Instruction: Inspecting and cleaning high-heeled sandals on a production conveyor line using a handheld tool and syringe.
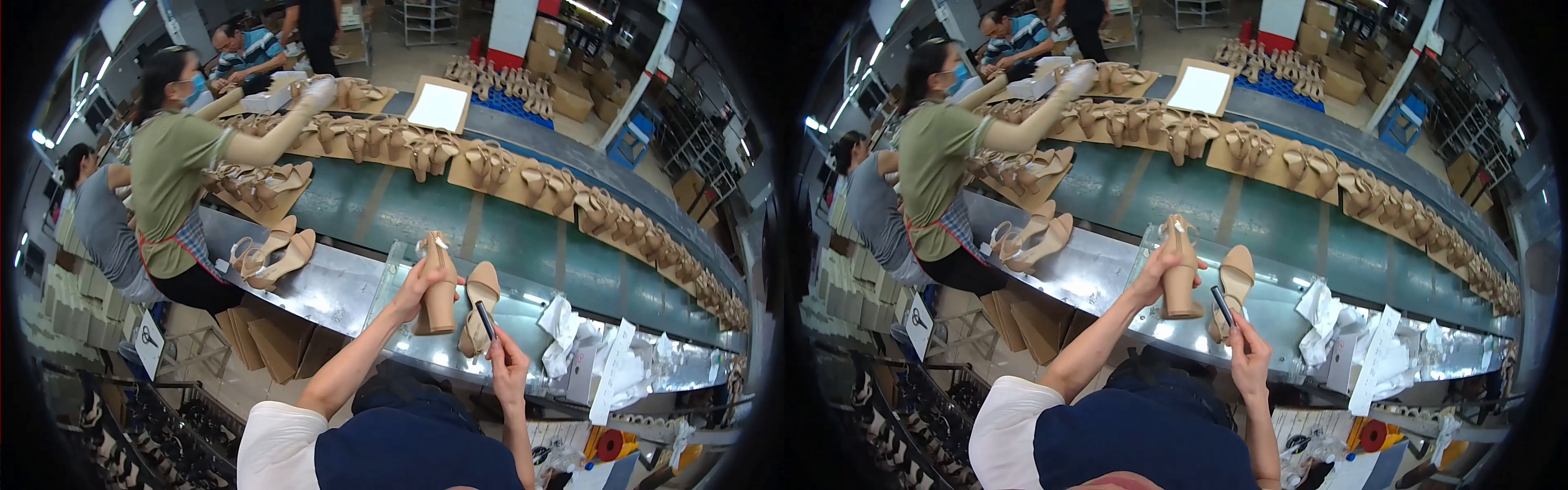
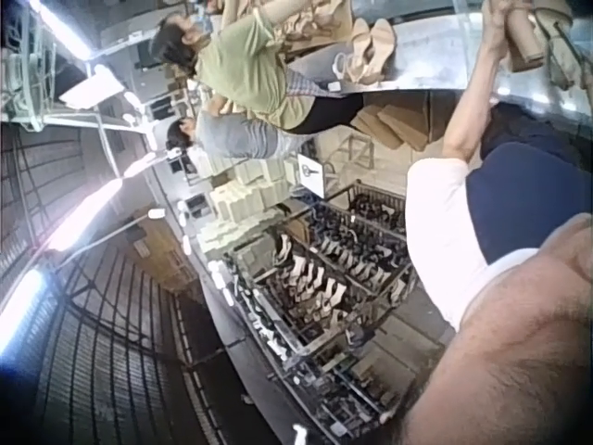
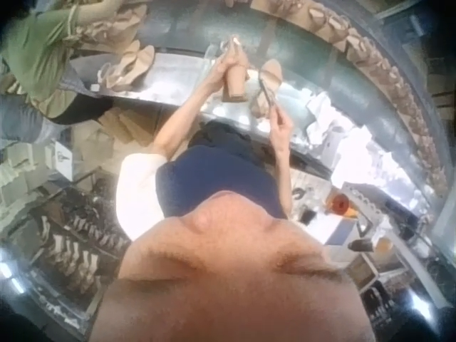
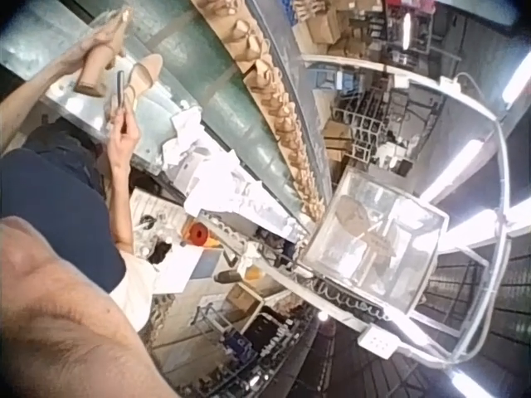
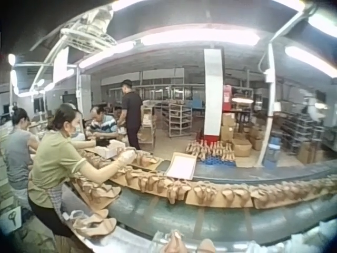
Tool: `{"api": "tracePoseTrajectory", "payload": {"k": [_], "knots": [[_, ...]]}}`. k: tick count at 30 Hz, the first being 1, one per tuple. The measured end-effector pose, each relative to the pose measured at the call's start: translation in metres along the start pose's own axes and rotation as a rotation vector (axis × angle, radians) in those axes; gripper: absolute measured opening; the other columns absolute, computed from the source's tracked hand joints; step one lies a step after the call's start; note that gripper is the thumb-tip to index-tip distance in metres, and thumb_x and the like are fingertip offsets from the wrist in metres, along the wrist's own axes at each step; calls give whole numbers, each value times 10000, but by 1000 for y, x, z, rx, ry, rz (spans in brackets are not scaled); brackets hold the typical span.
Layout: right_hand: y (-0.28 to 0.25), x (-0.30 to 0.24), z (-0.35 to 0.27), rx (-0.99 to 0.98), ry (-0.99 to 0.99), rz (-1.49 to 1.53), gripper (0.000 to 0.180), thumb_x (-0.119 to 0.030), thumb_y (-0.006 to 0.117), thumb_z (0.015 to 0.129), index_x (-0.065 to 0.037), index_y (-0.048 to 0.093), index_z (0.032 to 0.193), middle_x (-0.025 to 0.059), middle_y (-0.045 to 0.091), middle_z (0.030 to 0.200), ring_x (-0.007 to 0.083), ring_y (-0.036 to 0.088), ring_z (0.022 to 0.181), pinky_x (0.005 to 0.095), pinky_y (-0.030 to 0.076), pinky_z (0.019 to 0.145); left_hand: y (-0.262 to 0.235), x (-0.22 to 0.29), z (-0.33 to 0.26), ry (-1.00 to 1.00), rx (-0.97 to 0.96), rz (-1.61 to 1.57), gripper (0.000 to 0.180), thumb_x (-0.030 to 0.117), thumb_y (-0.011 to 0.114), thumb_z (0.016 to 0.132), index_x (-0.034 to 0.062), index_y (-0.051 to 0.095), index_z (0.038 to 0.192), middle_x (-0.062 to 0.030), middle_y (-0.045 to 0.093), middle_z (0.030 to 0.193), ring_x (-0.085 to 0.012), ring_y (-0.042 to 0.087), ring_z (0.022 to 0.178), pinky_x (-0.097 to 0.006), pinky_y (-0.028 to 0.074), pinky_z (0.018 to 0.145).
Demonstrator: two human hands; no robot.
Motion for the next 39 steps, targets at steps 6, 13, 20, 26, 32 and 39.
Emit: {"api": "tracePoseTrajectory", "payload": {"k": [6,13,20,26,32,39], "knots": [[1,-35,7,-34,-219,-226,287,-10,550,840,-57,600,1119,76,568,683,124,478,533,243,394,508,24,-3,-29,-470,42,-153,597,580,235,903,68,423,1145,-183,621,839,-227,613,605,-325,524,558],[-22,-84,18,130,-474,-174,321,-11,568,824,-103,606,1129,53,552,661,151,463,488,260,375,463,42,-17,-36,-572,-13,-166,551,510,257,925,40,483,1101,-142,607,761,-224,607,586,-330,518,545],[-17,-90,28,-63,-583,-480,385,-23,599,781,-149,593,1145,65,579,669,197,561,530,296,439,465,43,-16,-41,-565,-7,-115,571,535,261,912,33,521,986,-153,604,739,-265,606,579,-356,507,534],[1,-76,24,-324,-479,-719,373,43,544,788,-103,602,1126,100,604,701,158,616,630,247,456,511,59,-7,-41,-583,-17,-135,548,519,270,916,31,501,1006,-138,597,721,-235,597,546,-328,509,517],[-25,-119,31,21,-630,-285,403,62,536,772,-106,597,1133,132,636,781,181,637,667,267,491,558,50,-2,-38,-536,-40,-223,573,541,278,904,20,503,983,-154,598,731,-265,590,551,-353,510,520],[4,-89,40,-227,-509,-739,316,-47,558,819,-20,575,1133,106,647,781,178,612,602,281,475,541,47,2,-31,-497,-9,-351,583,533,254,904,14,507,985,-178,591,772,-300,581,577,-393,493,538]]}}
Point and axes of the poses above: each hand's wrist, its own z-axis towards the middle knuckle, its own y-axis out of the palm, x = y × z, the point moved 5 cm from there along z, towards the middle knuckle
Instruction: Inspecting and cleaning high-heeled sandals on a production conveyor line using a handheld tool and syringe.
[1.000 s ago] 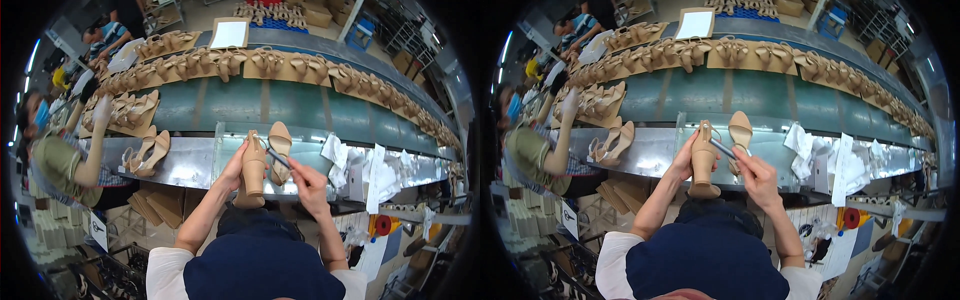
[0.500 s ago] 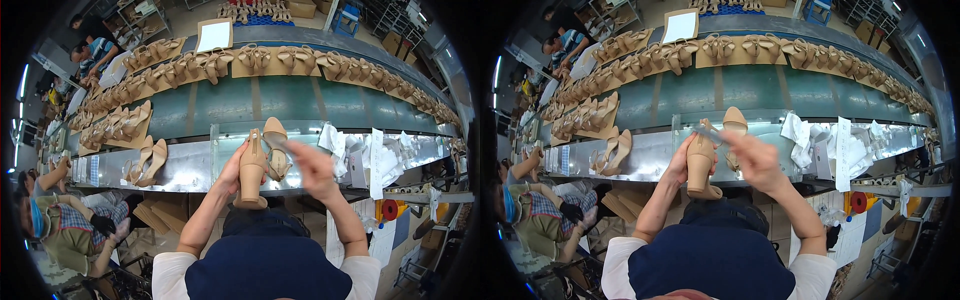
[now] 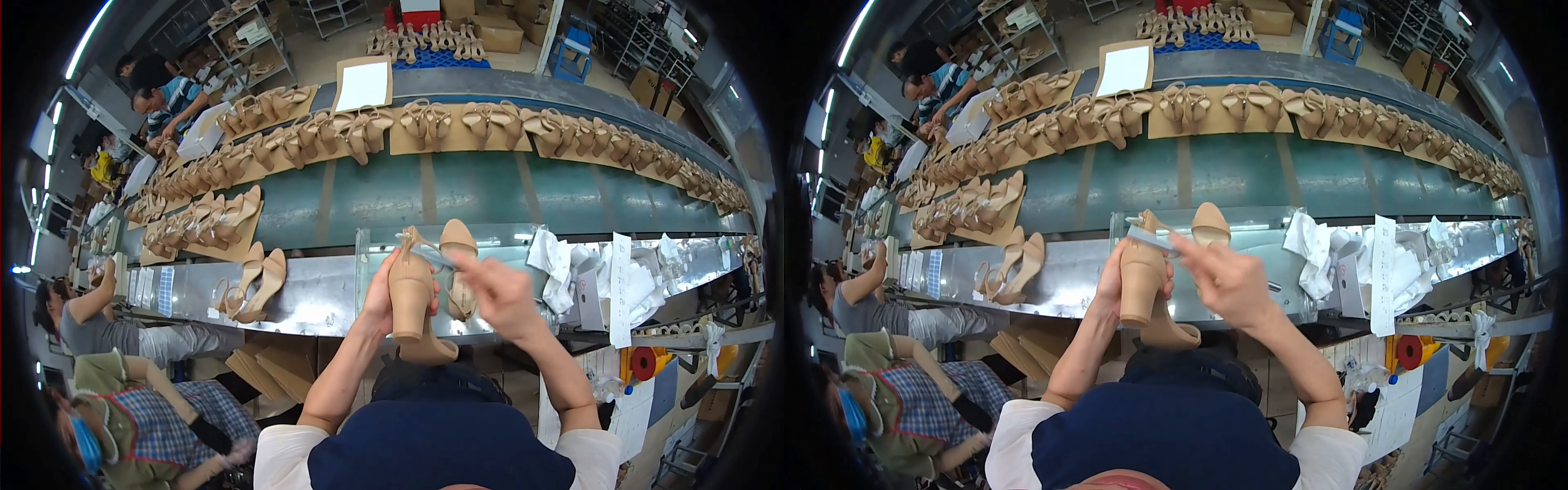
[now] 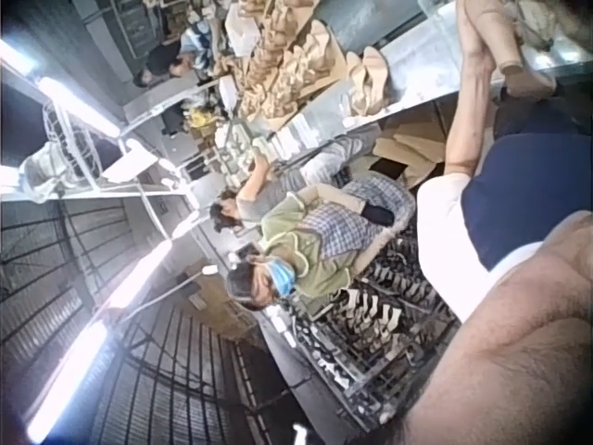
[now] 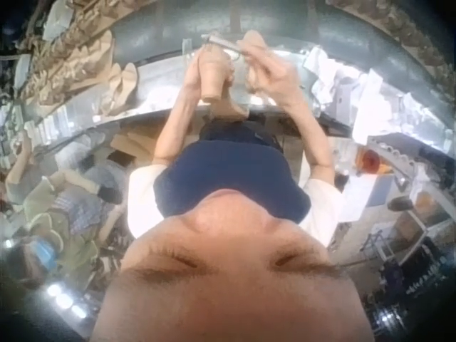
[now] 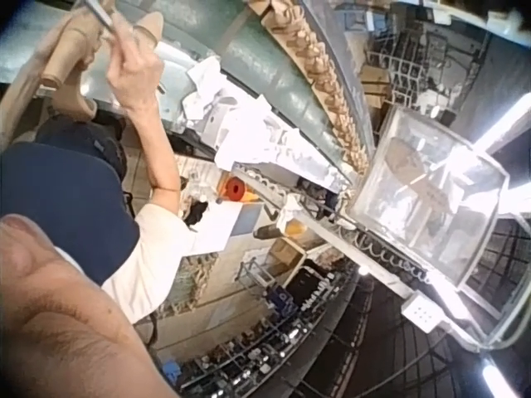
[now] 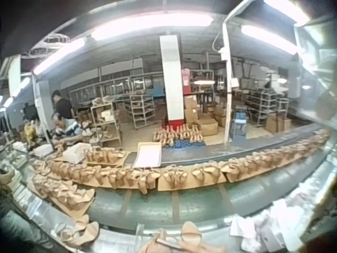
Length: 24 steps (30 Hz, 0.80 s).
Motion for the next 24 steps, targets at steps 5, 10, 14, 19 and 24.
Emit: {"api": "tracePoseTrajectory", "payload": {"k": [5,10,14,19,24], "knots": [[-4,5,-4,340,31,362,388,-36,569,803,-168,576,1168,100,596,712,221,592,567,316,471,505,12,5,-1,24,-29,-48,585,526,240,903,10,503,986,-175,582,767,-308,573,583,-396,484,551],[-25,4,13,377,-33,346,401,31,537,792,-127,577,1158,139,626,768,206,604,574,334,469,505,1,3,-2,41,-38,-65,579,523,247,902,8,498,986,-176,577,776,-308,568,600,-414,483,574],[-22,17,-6,615,-149,433,420,48,529,759,-124,587,1138,134,633,784,201,608,578,322,481,508,15,4,-3,27,-22,-86,564,510,242,905,13,497,983,-179,576,776,-313,567,595,-423,479,567],[-24,3,10,253,-72,203,427,-13,530,785,-156,558,1187,90,633,754,180,554,500,325,456,463,8,2,-6,29,47,-78,554,506,236,906,20,495,967,-181,575,774,-311,566,589,-422,480,570],[15,13,-1,237,-150,230,387,-46,509,839,-118,529,1219,55,598,687,111,473,469,263,390,432,19,4,-3,60,-28,-81,552,498,226,912,16,491,958,-188,575,775,-321,570,592,-438,483,575]]}}
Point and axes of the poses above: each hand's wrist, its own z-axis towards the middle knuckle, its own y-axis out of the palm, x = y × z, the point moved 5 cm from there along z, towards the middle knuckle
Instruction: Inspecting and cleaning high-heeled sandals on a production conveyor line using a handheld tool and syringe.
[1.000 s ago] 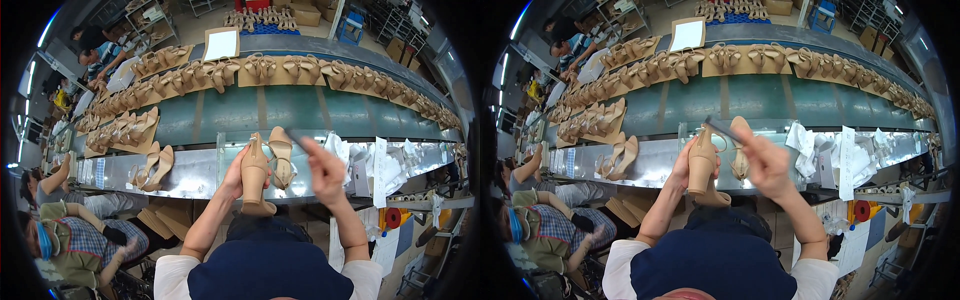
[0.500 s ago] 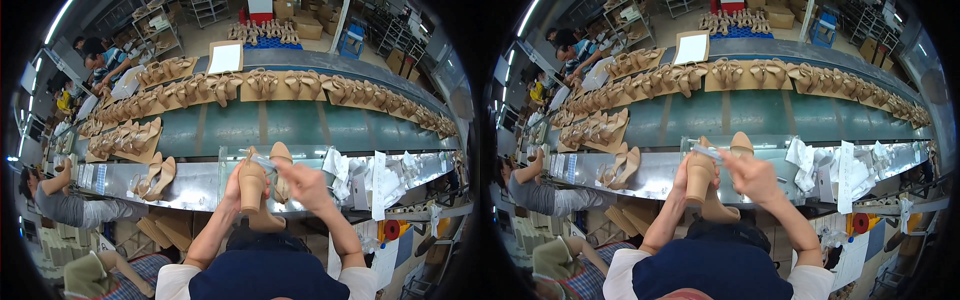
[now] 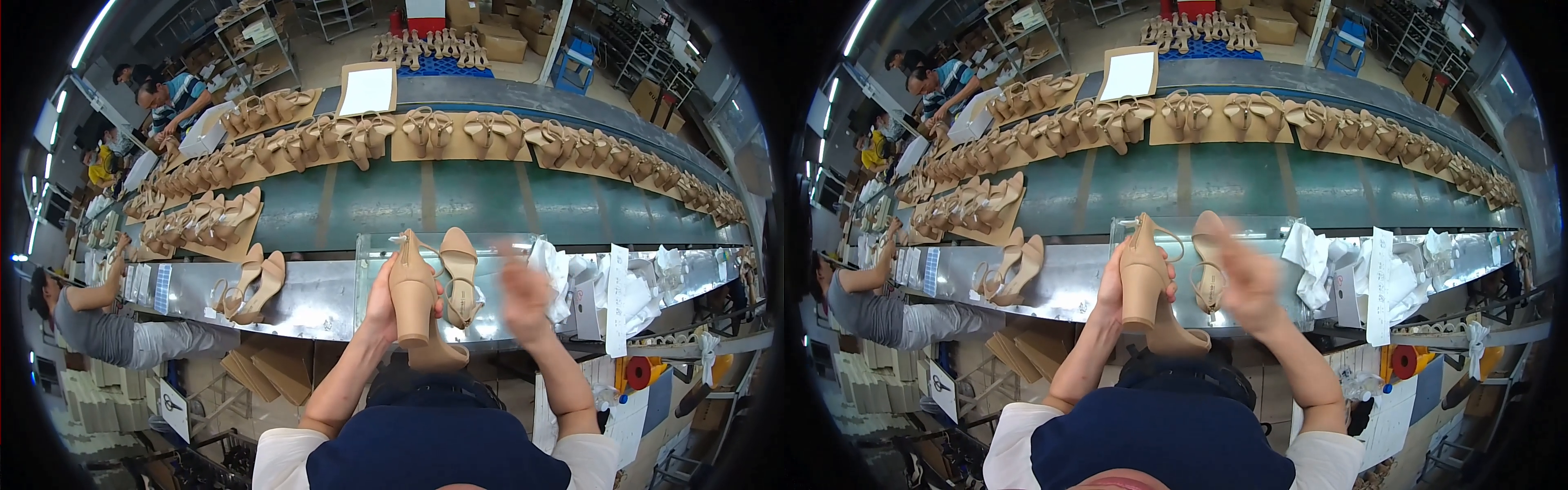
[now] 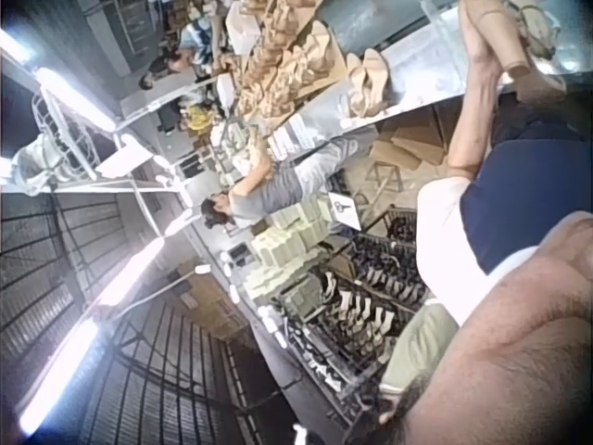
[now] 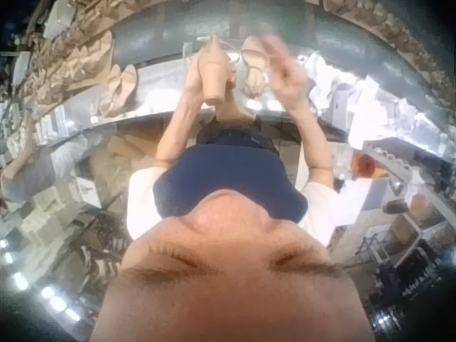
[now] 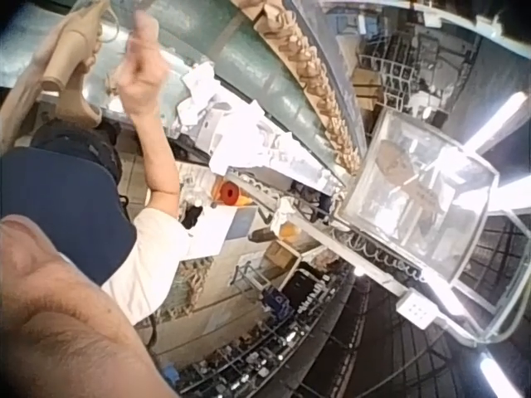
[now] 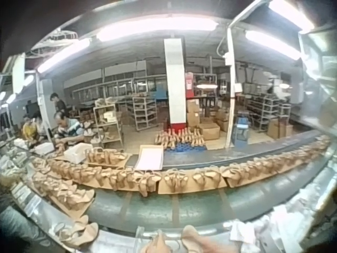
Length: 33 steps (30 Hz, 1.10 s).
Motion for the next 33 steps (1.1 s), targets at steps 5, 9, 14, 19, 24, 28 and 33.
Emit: {"api": "tracePoseTrajectory", "payload": {"k": [5,9,14,19,24,28,33], "knots": [[-34,-7,20,39,42,-39,350,-84,510,874,-69,518,1223,14,537,623,48,384,481,197,316,433,-11,-2,0,-18,84,-24,558,501,220,913,14,488,969,-192,574,777,-318,571,595,-436,485,577],[-46,-1,7,346,92,191,301,-59,510,866,-35,558,1163,37,585,688,54,443,515,202,355,460,0,-4,4,-18,-1,-33,549,499,243,908,14,490,977,-196,567,784,-324,560,597,-440,478,571],[-21,-10,17,-399,140,-372,343,-16,547,818,-14,550,1161,122,660,910,124,596,619,240,449,530,-10,-7,7,-43,118,-36,552,502,229,912,15,481,973,-193,566,787,-309,575,601,-434,490,569],[-54,9,-4,485,-29,151,403,-76,572,811,-131,539,1209,100,640,789,201,607,564,287,462,492,7,-8,5,-23,4,-21,552,504,233,910,16,484,969,-187,568,784,-313,576,602,-436,493,576],[-36,-6,11,-199,23,-298,422,-55,562,811,-77,512,1229,66,659,798,141,603,559,296,458,477,-4,-12,6,-32,117,-22,557,500,225,911,13,490,967,-187,569,784,-328,571,600,-442,488,577],[-54,16,-2,322,164,187,462,-110,585,794,-195,510,1242,90,637,721,233,602,557,349,475,492,9,-16,8,-44,-50,-72,550,497,262,902,9,497,995,-205,572,830,-351,553,622,-458,471,579],[-30,6,11,-94,59,-141,453,-91,566,825,-65,469,1267,31,658,767,176,614,582,343,460,496,-4,-14,11,-57,21,-40,566,512,234,906,10,491,965,-189,571,809,-327,577,611,-443,484,595]]}}
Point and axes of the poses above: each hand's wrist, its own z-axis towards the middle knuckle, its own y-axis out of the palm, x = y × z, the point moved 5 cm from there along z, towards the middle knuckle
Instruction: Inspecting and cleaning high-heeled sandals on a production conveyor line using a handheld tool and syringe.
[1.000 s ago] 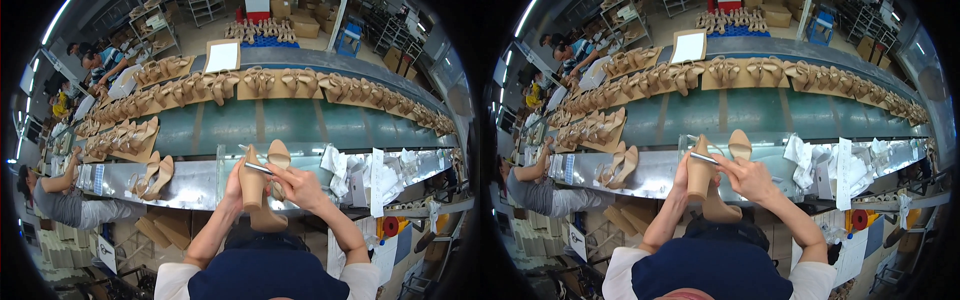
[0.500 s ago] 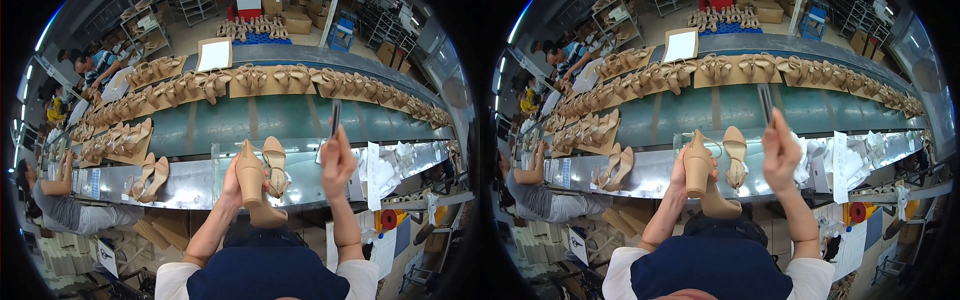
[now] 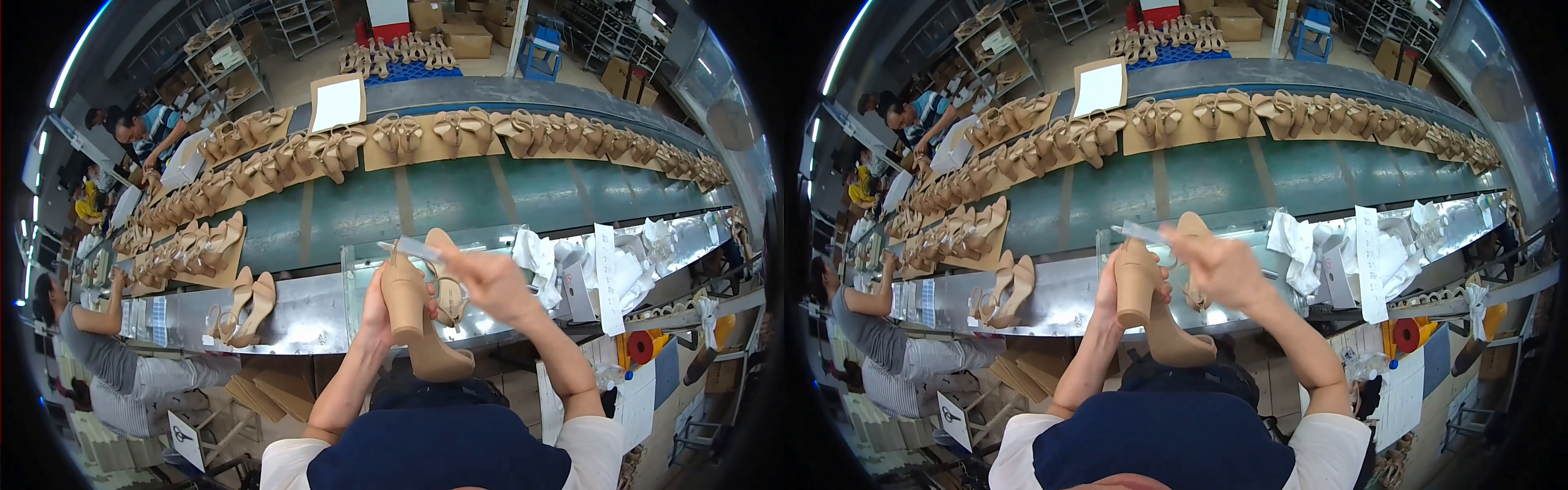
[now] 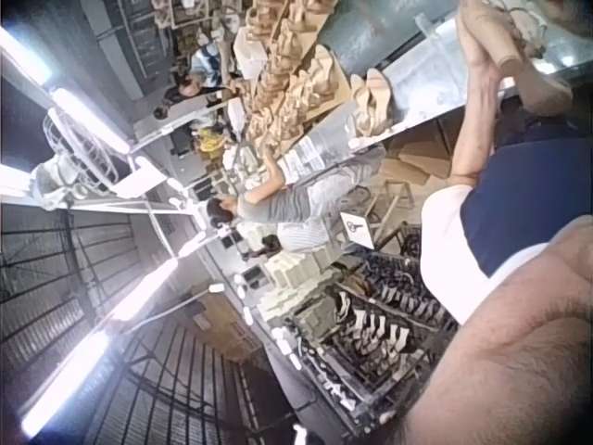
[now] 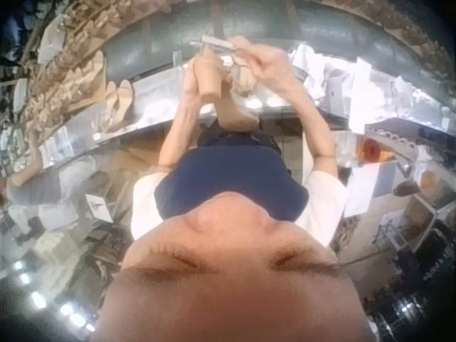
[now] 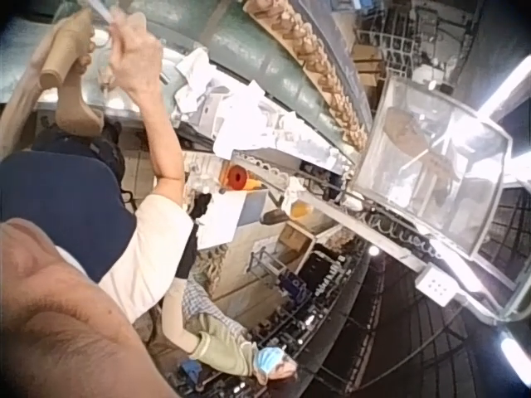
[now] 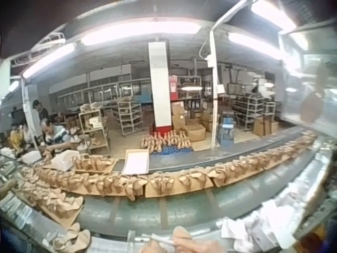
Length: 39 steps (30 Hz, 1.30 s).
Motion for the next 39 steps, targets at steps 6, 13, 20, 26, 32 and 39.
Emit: {"api": "tracePoseTrajectory", "payload": {"k": [6,13,20,26,32,39], "knots": [[5,-4,-9,93,133,182,387,-95,537,856,-103,503,1242,81,645,746,169,578,553,310,429,467,14,4,-2,27,12,36,557,507,240,905,12,485,972,-192,570,799,-321,577,614,-439,483,596],[-42,10,-3,349,354,463,390,-70,549,837,-32,502,1222,87,673,848,176,636,676,346,479,548,8,0,-1,13,-6,15,565,508,236,904,5,485,970,-193,566,786,-332,569,608,-449,479,574],[-30,3,-2,265,28,260,386,-63,546,828,-74,521,1213,100,667,899,196,651,682,279,507,602,10,-7,0,-30,-12,-7,574,513,217,904,7,477,982,-186,560,794,-331,566,608,-446,478,575],[9,3,-27,-146,219,179,348,-11,487,855,-53,537,1197,78,655,1015,147,619,707,273,488,612,24,-8,6,-23,50,102,562,504,216,905,14,477,990,-186,560,808,-321,569,609,-440,476,569],[-67,14,-26,519,398,486,312,-73,490,883,-42,536,1190,67,667,958,127,613,692,267,471,574,17,-14,1,-37,-59,12,577,515,219,901,13,479,1015,-180,567,805,-318,581,619,-443,481,573],[-36,5,-13,283,66,230,279,-61,505,861,-31,562,1132,161,625,1046,212,636,795,286,479,637,11,-18,0,-68,19,23,578,519,228,898,14,488,1006,-186,569,812,-319,580,617,-446,483,572]]}}
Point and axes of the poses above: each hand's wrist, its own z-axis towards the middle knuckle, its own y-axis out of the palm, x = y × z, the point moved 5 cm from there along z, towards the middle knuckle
